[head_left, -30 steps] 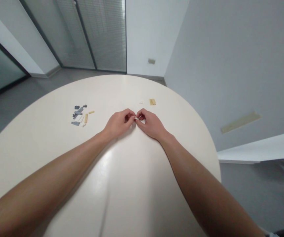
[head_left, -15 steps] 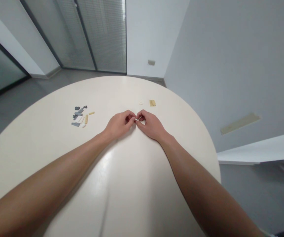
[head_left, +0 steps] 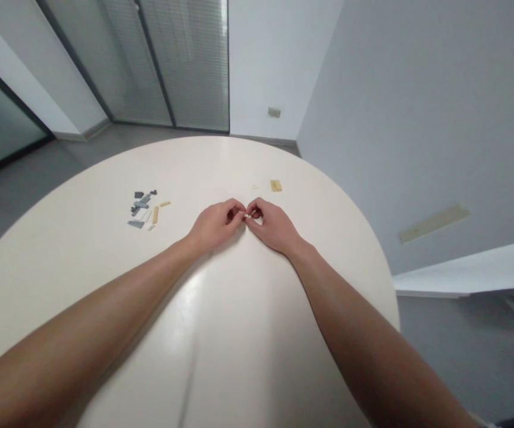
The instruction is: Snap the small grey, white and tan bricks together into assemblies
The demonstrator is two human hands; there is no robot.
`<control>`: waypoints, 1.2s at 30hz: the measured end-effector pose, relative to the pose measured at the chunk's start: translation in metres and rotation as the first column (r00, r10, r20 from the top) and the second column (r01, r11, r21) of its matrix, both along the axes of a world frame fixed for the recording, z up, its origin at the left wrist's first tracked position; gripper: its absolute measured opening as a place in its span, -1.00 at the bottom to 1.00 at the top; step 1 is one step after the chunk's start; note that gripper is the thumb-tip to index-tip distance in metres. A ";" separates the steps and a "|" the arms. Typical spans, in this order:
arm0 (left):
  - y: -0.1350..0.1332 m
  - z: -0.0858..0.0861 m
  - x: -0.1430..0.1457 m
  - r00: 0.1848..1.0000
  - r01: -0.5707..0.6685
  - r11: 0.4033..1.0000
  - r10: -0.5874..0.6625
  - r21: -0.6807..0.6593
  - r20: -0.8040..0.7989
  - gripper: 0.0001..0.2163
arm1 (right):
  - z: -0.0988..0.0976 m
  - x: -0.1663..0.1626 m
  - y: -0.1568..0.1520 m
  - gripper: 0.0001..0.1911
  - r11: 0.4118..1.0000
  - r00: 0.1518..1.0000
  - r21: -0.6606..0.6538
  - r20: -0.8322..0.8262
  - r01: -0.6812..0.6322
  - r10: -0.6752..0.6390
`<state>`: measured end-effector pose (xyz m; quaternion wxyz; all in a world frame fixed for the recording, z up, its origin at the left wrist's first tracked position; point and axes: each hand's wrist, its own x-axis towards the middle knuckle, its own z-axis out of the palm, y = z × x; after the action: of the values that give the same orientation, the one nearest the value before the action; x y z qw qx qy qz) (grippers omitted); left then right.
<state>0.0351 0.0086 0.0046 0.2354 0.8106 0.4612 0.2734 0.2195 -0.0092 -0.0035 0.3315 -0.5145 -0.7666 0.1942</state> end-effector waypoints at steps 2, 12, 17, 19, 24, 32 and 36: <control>0.000 0.000 0.000 1.000 0.000 1.000 0.000 0.001 -0.006 -0.77 | 0.000 0.000 0.000 -0.91 1.000 1.000 0.003 -0.002 -0.001 0.001; 0.002 -0.002 -0.001 1.000 -0.003 1.000 0.003 0.016 -0.010 -0.77 | 0.002 0.000 -0.001 -0.91 1.000 1.000 -0.007 -0.001 0.001 -0.001; 0.002 -0.003 -0.001 1.000 0.003 1.000 -0.003 0.014 -0.005 -0.76 | 0.001 0.000 0.000 -0.91 1.000 1.000 0.002 -0.002 0.002 -0.002; 0.002 -0.003 -0.001 1.000 0.008 1.000 -0.008 0.013 -0.003 -0.76 | 0.001 0.000 0.000 -0.91 1.000 1.000 -0.002 0.002 0.006 -0.006; 0.001 -0.001 0.000 1.000 0.002 1.000 -0.002 0.006 -0.007 -0.77 | 0.001 -0.001 0.000 -0.91 1.000 1.000 -0.007 -0.004 0.006 -0.006; 0.001 -0.001 0.000 1.000 0.005 1.000 -0.005 0.007 0.002 -0.78 | 0.002 -0.001 -0.001 -0.91 1.000 1.000 -0.003 -0.012 0.007 -0.007; 0.001 -0.001 0.000 1.000 0.003 1.000 -0.003 0.007 -0.008 -0.77 | 0.002 -0.001 -0.001 -0.91 1.000 1.000 -0.003 -0.011 0.007 -0.007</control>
<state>0.0351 0.0094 0.0039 0.2310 0.8131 0.4601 0.2715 0.2188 -0.0098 -0.0016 0.3357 -0.5163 -0.7629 0.1969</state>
